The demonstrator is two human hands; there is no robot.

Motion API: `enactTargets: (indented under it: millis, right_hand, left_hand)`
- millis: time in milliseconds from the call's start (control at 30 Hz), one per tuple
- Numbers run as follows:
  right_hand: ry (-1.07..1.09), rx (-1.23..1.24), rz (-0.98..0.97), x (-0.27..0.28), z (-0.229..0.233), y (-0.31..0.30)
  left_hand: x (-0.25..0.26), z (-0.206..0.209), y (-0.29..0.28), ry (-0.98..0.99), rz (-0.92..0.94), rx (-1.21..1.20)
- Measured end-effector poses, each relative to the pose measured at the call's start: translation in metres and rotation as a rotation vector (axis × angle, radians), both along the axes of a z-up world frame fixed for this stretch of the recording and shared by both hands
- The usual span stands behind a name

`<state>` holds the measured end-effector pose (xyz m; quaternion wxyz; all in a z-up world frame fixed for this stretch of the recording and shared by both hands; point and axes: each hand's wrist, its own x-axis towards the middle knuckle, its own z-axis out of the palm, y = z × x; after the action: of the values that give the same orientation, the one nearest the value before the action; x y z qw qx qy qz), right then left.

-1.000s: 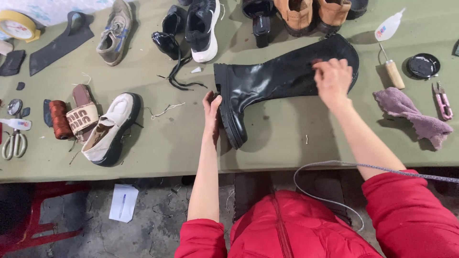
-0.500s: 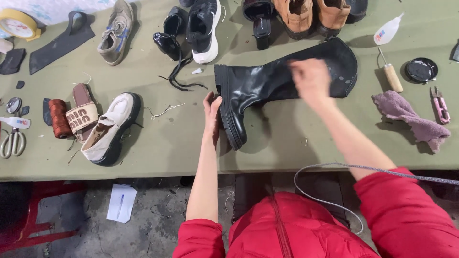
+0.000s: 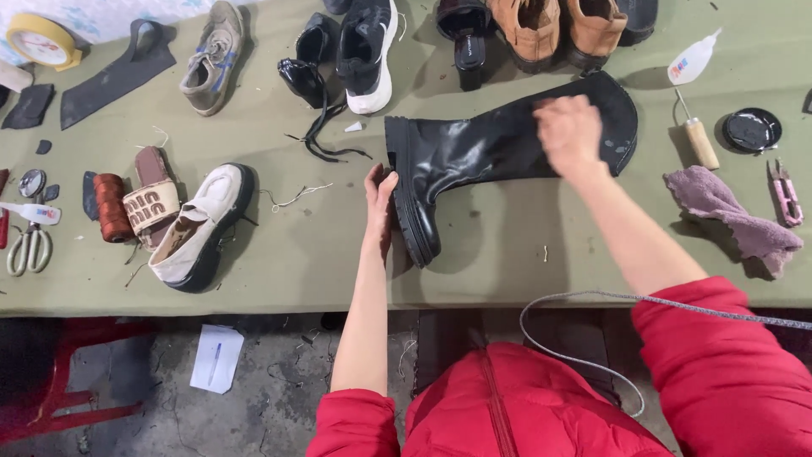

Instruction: The person cleans a black leather boot on a workbench using a small sponge. They wipe the boot's surface thoroughly, rotating it to clean different sides, and then place it back on the table.

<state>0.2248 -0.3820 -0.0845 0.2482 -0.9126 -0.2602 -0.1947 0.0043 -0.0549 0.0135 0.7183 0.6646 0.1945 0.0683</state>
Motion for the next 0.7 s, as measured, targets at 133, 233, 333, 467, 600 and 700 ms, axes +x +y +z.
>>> enactTargets:
  millis: [133, 233, 333, 467, 600, 700]
  right_hand:
    - [-0.322, -0.310, -0.310, 0.031, -0.033, -0.075]
    - [-0.298, -0.321, -0.332, 0.022, -0.016, -0.095]
    - [-0.313, -0.193, -0.447, 0.032, -0.022, -0.083]
    - [-0.170, 0.021, -0.269, 0.014, 0.008, 0.011]
    - [-0.111, 0.016, 0.001, -0.025, 0.014, 0.105]
    - [-0.175, -0.146, 0.041, -0.020, -0.005, 0.105]
  left_hand:
    - [0.007, -0.005, 0.003, -0.013, 0.010, 0.009]
    - [0.013, 0.003, 0.005, 0.114, 0.027, -0.107]
    - [0.013, 0.007, 0.005, 0.135, 0.032, -0.119]
    - [0.021, 0.018, 0.007, 0.201, 0.011, -0.136]
    - [0.030, -0.001, 0.013, 0.125, 0.006, 0.076]
    - [0.045, -0.004, 0.019, 0.322, 0.011, 0.252]
